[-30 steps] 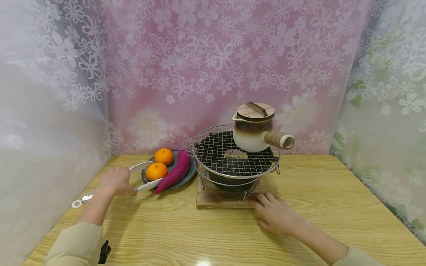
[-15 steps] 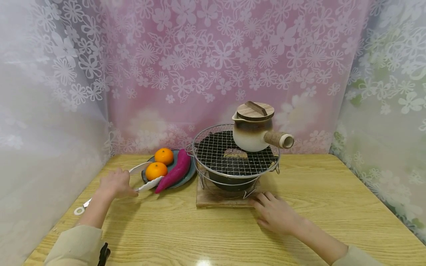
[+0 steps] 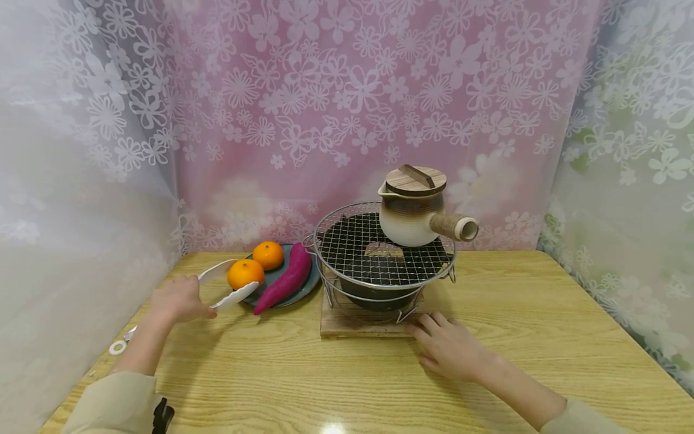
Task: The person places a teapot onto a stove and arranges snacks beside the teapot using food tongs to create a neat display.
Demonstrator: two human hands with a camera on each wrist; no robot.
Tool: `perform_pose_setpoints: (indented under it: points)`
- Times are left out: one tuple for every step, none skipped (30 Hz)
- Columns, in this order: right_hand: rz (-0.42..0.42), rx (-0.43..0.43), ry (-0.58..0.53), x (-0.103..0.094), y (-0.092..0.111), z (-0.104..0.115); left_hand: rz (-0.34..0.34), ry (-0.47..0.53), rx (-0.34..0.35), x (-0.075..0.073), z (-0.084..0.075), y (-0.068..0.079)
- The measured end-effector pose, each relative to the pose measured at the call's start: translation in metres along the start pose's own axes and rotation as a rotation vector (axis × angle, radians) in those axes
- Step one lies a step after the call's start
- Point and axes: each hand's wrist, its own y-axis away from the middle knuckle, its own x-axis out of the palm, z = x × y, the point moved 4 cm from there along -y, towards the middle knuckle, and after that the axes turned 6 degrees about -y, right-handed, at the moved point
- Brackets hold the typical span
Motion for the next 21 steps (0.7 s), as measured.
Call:
perform_pose_setpoints:
  points:
    - [0.002, 0.001, 0.0, 0.0, 0.0, 0.0, -0.003, -0.001, -0.002, -0.001, 0.001, 0.0]
    - [0.005, 0.002, 0.001, 0.0, 0.0, 0.0, -0.007, -0.002, -0.006, -0.002, 0.001, 0.001]
    - [0.009, 0.002, 0.002, 0.0, 0.0, 0.0, -0.008, -0.002, -0.011, -0.004, 0.001, 0.001]
    - [0.014, 0.0, 0.002, 0.0, 0.0, 0.0, -0.008, 0.001, -0.016, -0.005, 0.001, 0.002]
    - [0.018, -0.002, 0.002, 0.0, 0.0, 0.0, -0.007, 0.008, -0.023, -0.006, 0.001, 0.002]
    - [0.022, -0.003, 0.0, 0.0, 0.0, 0.0, -0.011, 0.014, -0.03, -0.008, 0.001, 0.003]
    - [0.026, -0.005, -0.001, 0.0, 0.0, -0.001, -0.017, 0.023, -0.038, -0.009, 0.001, 0.003]
    - [0.031, -0.005, -0.002, 0.001, 0.0, -0.001, -0.023, 0.028, -0.044, -0.01, 0.001, 0.003]
    - [0.035, -0.006, -0.002, 0.001, 0.0, -0.001, -0.027, 0.032, -0.051, -0.012, 0.0, 0.004]
    - [0.036, -0.006, -0.003, 0.001, 0.0, -0.002, -0.032, 0.037, -0.056, -0.013, -0.001, 0.004]
    - [0.036, -0.004, -0.002, 0.001, 0.0, -0.002, -0.036, 0.041, -0.061, -0.014, -0.001, 0.004]
    - [0.036, -0.004, -0.001, 0.001, 0.0, -0.002, -0.04, 0.043, -0.064, -0.015, -0.002, 0.004]
    - [0.036, -0.003, 0.0, 0.001, 0.0, -0.002, -0.042, 0.042, -0.065, -0.015, -0.003, 0.005]
    - [0.036, -0.004, 0.004, 0.001, 0.0, -0.002, -0.044, 0.038, -0.062, -0.016, -0.004, 0.005]
    - [0.034, -0.003, 0.005, 0.001, 0.0, -0.002, -0.044, 0.036, -0.061, -0.016, -0.005, 0.005]
    - [0.033, -0.004, 0.006, 0.001, 0.0, -0.002, -0.048, 0.035, -0.056, -0.017, -0.006, 0.006]
    - [0.033, -0.004, 0.007, 0.001, 0.0, -0.001, -0.052, 0.033, -0.051, -0.017, -0.008, 0.006]
    - [0.036, -0.005, 0.007, 0.001, 0.0, -0.001, -0.056, 0.032, -0.046, -0.018, -0.009, 0.006]
    - [0.036, -0.004, 0.007, 0.001, 0.0, -0.001, -0.061, 0.029, -0.042, -0.018, -0.011, 0.006]
    - [0.036, -0.003, 0.008, 0.0, 0.0, -0.001, -0.064, 0.026, -0.038, -0.019, -0.013, 0.006]
    - [0.036, -0.002, 0.005, 0.0, 0.0, 0.0, -0.067, 0.026, -0.035, -0.019, -0.015, 0.006]
